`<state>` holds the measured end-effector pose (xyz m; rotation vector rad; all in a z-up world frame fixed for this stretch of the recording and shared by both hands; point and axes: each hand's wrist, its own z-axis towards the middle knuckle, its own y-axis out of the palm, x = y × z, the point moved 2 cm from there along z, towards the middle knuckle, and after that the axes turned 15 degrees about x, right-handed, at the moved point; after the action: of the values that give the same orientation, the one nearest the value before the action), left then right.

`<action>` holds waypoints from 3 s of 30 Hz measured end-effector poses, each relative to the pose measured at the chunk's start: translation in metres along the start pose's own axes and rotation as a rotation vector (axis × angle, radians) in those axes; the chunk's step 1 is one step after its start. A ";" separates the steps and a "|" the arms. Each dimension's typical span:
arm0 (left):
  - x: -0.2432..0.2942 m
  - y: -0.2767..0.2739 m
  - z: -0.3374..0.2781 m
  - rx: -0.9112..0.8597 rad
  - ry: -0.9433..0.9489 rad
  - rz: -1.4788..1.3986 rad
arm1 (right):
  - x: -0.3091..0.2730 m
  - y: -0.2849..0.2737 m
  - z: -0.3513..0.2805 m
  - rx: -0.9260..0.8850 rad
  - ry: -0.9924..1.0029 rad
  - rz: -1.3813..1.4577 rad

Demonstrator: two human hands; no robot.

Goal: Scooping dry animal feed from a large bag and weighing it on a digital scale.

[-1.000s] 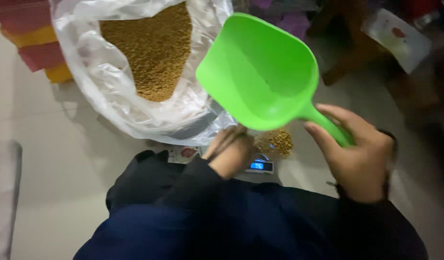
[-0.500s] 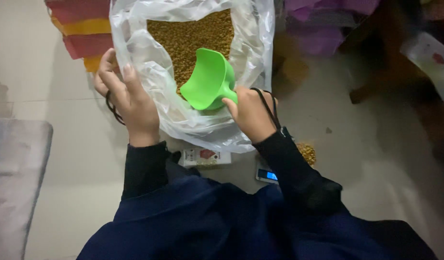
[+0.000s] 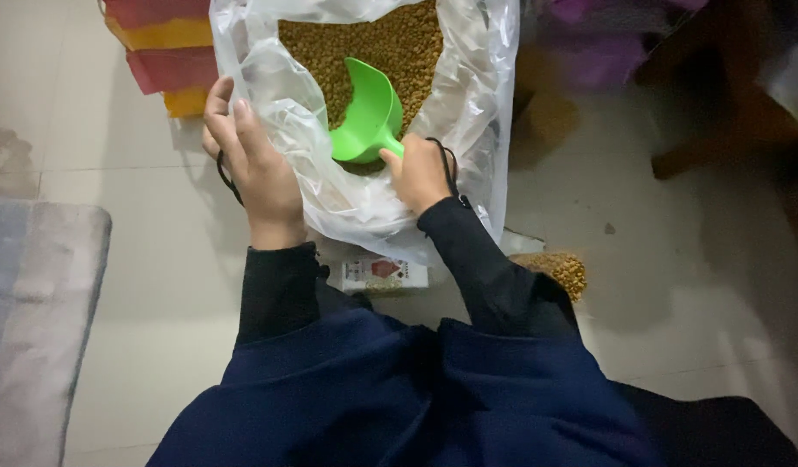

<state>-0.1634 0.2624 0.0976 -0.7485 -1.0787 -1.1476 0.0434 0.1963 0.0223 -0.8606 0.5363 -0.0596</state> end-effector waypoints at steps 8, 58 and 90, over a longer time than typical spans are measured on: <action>-0.007 0.014 0.000 -0.033 0.037 0.012 | 0.001 -0.063 -0.014 0.079 -0.044 0.254; 0.029 0.099 -0.284 -1.235 0.884 0.057 | 0.186 -0.461 -0.243 0.105 0.595 -0.527; 0.020 0.099 -0.300 -1.393 0.895 0.186 | 0.189 -0.462 -0.257 0.019 0.449 -0.610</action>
<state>0.0160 0.0125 0.0214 -1.1277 0.6805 -1.7465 0.1609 -0.3387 0.1452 -0.9716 0.6707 -0.8287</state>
